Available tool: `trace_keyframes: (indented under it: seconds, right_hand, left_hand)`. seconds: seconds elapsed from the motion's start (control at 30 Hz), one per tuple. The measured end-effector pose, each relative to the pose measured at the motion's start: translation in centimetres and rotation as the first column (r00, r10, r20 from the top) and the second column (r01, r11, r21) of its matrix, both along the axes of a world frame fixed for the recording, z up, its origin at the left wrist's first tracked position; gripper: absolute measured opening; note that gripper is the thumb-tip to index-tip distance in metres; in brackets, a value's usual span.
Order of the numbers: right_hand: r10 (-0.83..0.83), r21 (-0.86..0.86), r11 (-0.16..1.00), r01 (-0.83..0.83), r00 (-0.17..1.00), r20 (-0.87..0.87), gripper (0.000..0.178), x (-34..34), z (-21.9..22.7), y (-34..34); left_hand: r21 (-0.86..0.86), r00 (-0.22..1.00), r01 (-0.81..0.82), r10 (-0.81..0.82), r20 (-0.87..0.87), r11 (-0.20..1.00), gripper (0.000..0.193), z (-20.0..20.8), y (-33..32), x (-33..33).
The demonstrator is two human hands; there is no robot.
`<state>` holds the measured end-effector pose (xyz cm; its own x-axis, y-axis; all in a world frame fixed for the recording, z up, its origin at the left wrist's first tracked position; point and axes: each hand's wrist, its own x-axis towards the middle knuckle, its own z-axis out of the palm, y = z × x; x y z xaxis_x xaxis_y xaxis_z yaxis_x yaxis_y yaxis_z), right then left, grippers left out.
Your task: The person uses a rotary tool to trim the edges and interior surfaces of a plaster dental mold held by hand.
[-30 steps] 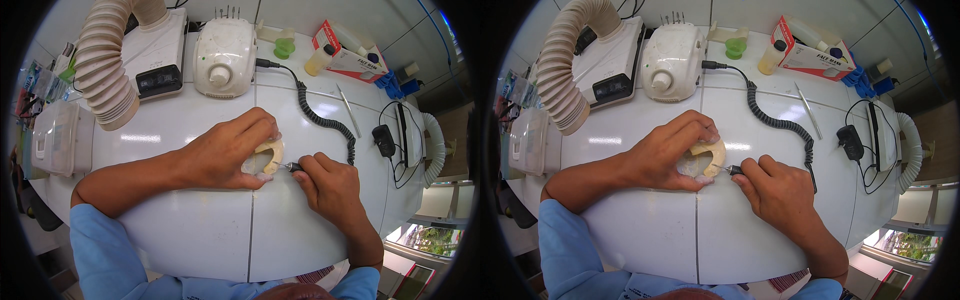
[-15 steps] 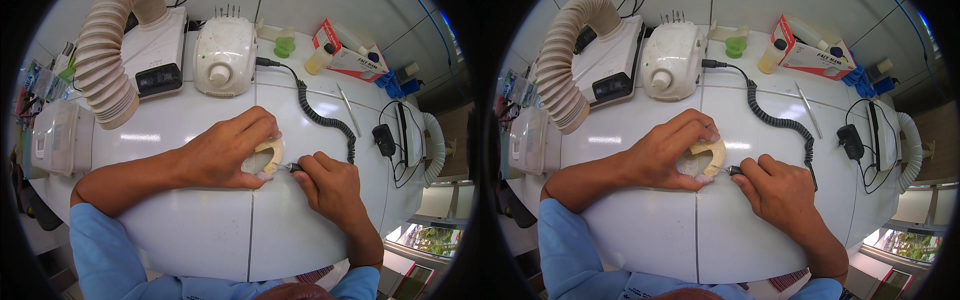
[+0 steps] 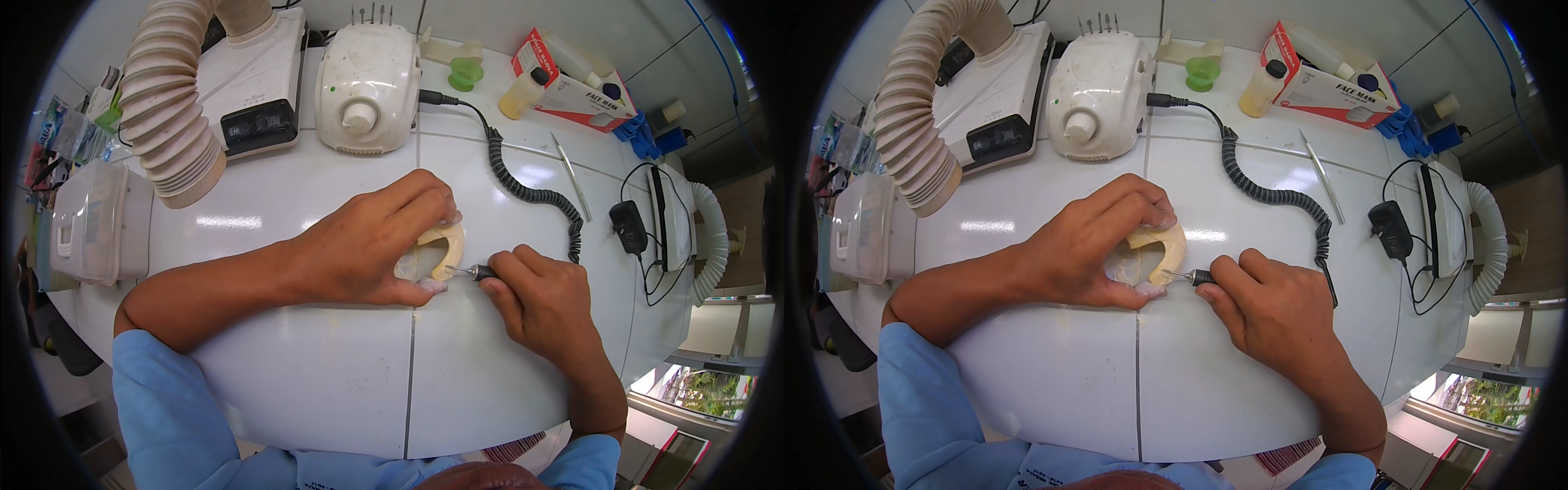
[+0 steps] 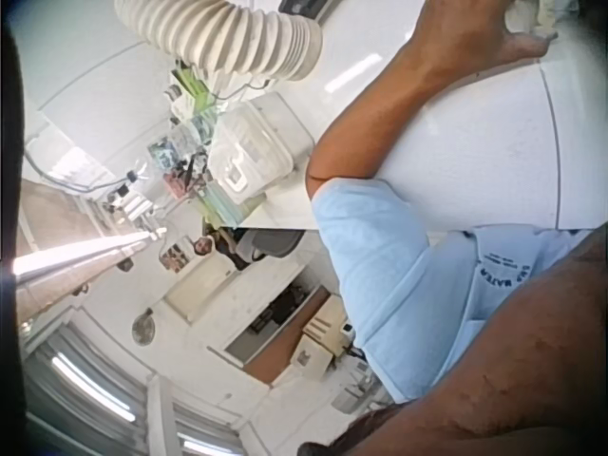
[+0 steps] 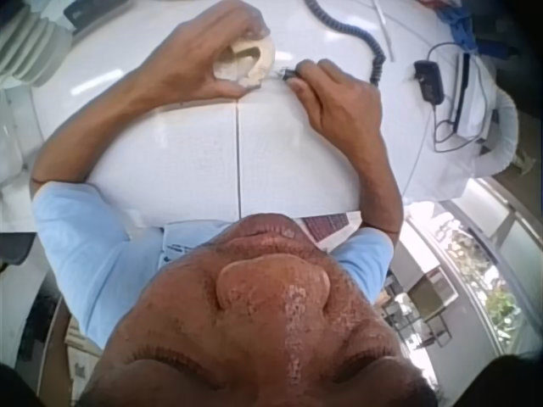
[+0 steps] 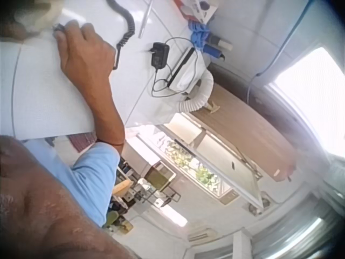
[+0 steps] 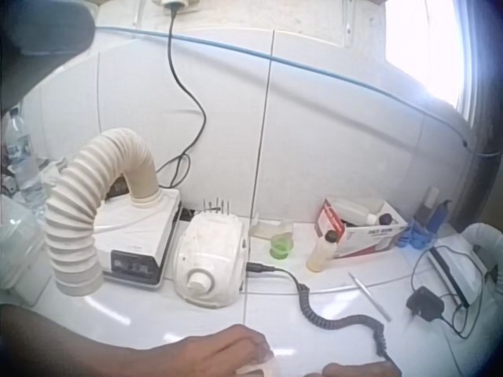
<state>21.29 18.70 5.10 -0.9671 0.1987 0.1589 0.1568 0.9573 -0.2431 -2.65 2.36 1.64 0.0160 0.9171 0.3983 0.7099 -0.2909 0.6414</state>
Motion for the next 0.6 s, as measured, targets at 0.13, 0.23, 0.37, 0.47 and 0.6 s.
trace_keyframes:
  seconds: [0.13,0.23,0.37,0.47,0.6]
  right_hand:
    - [0.014,-0.001,1.0,-0.014,1.0,0.011,0.025,0.0,-0.06,0.06]
    - [0.016,-0.001,1.0,-0.016,1.0,0.012,0.025,0.09,-0.01,0.22]
    - [0.017,-0.009,1.0,-0.017,1.0,-0.01,0.026,-0.08,-0.11,0.14]
    - [0.045,-0.003,0.999,-0.045,0.999,0.015,0.026,-0.02,0.16,0.28]
    - [0.018,-0.011,1.0,-0.018,1.0,0.008,0.026,0.0,-0.06,0.22]
  left_hand:
    - [-0.005,1.0,0.002,-0.002,-0.004,1.0,0.068,0.08,-0.01,-0.03]
    - [-0.014,1.0,0.005,-0.005,-0.004,1.0,0.069,0.15,0.03,0.01]
    - [-0.012,1.0,0.005,-0.005,-0.008,1.0,0.069,0.2,-0.08,-0.06]
    - [-0.025,1.0,0.004,-0.004,-0.012,1.0,0.07,0.23,-0.08,-0.05]
    - [-0.021,1.0,0.006,-0.006,-0.007,1.0,0.069,0.2,0.0,-0.06]
